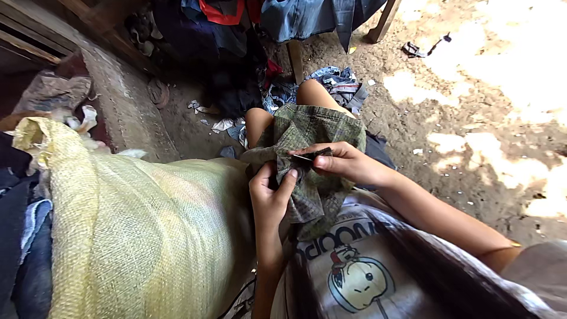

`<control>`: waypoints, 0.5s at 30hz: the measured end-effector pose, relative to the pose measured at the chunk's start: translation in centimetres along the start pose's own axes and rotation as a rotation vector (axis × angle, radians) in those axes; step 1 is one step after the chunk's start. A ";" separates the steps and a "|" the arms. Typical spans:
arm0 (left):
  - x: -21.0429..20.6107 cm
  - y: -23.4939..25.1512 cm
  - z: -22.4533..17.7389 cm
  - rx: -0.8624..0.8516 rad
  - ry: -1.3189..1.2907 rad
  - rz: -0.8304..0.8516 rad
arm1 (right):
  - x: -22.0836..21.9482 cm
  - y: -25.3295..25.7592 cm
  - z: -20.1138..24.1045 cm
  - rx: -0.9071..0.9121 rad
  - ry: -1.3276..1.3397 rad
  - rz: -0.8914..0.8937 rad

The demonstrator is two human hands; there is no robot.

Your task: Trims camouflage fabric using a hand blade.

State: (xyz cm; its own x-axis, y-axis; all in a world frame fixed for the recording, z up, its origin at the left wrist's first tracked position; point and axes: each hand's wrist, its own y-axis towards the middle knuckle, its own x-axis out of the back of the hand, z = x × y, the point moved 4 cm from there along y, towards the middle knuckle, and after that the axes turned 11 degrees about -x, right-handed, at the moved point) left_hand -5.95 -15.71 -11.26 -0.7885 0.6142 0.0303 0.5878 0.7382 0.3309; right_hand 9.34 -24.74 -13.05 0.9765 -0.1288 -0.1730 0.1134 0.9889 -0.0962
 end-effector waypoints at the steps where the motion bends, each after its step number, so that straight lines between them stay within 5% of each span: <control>1: 0.5 0.1 0.0 -0.040 0.024 0.039 | 0.0 -0.1 0.0 0.010 -0.018 -0.007; 7: 5.4 1.9 -0.1 0.052 0.340 -0.033 | -0.5 -0.4 0.0 0.288 -0.493 -0.014; 12: 5.4 3.4 1.1 0.293 0.725 0.653 | -1.3 -0.6 -0.1 0.331 -0.796 -0.027; 15: 5.1 3.1 1.8 0.364 0.667 0.815 | -1.4 -0.6 -0.2 0.333 -0.839 -0.022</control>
State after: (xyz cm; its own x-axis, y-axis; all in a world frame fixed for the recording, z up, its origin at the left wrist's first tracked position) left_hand -7.87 -9.82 -11.76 -0.0173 0.7600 0.6497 0.9058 0.2871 -0.3117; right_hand 7.91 -25.19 -12.94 0.7713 -0.1804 0.6103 0.0538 0.9740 0.2200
